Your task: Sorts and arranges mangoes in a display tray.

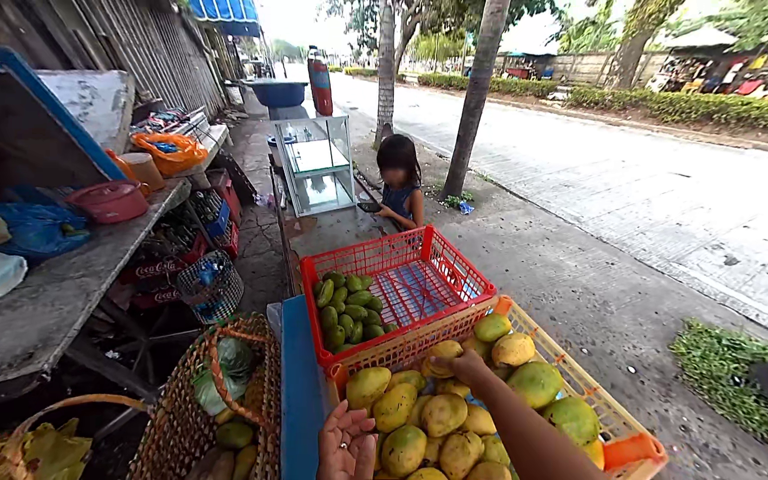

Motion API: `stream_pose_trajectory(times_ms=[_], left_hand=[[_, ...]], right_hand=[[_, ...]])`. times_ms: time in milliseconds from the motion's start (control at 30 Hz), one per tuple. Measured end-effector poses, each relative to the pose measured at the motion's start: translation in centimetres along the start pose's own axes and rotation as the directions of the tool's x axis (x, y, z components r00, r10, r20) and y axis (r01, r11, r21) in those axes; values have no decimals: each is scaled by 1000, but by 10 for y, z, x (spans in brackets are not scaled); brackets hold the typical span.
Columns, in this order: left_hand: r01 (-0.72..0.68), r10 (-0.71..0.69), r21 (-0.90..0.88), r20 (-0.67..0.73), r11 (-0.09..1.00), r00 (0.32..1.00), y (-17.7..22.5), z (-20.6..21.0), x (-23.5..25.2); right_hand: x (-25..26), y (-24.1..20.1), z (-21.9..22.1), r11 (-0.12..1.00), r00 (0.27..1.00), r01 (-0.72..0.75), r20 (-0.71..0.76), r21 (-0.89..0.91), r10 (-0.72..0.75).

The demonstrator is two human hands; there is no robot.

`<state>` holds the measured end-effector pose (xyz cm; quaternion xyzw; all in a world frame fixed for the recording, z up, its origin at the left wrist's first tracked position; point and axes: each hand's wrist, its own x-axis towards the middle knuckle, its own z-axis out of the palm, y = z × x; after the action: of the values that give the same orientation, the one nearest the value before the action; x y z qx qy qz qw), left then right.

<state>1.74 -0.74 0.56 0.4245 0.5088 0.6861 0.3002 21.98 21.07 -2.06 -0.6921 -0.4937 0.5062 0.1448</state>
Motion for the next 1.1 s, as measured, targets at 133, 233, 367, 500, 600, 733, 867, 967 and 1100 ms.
stream_pose_trajectory(times_ms=[133,233,367,500,600,733,867,967,1100], left_hand=[[1,-2,35,9,999,1000,1,0,-1],[-15,15,62,-12,998,1000,-1,1,-3],[-27,28,54,-26,998,999,-5,2,-3],[-30,31,34,-16,999,999,-3,-1,-5],[-39,39,30,2,999,999,-1,0,-4],[-49,49,30,-7,998,999,-3,-2,-5],[-64,64,32,-10,997,998,-7,-1,-6],[-82,82,24,-8,996,997,-10,-1,-7],[-103,103,23,-11,994,995,-10,1,-7]], right_hand=[[-17,0,0,978,993,114,-61,176,-105],[-53,-5,-15,834,966,231,-17,500,-258],[-74,14,-50,390,834,235,21,891,-552],[-76,36,-47,119,808,13,60,993,-586],[-74,36,-40,94,855,-38,81,995,-512],[-74,27,-38,218,863,-2,112,976,-493],[-71,2,-49,621,870,270,90,735,-485],[-58,-14,-51,839,818,494,205,228,-538],[-34,-25,-30,617,715,697,423,-365,-557]])
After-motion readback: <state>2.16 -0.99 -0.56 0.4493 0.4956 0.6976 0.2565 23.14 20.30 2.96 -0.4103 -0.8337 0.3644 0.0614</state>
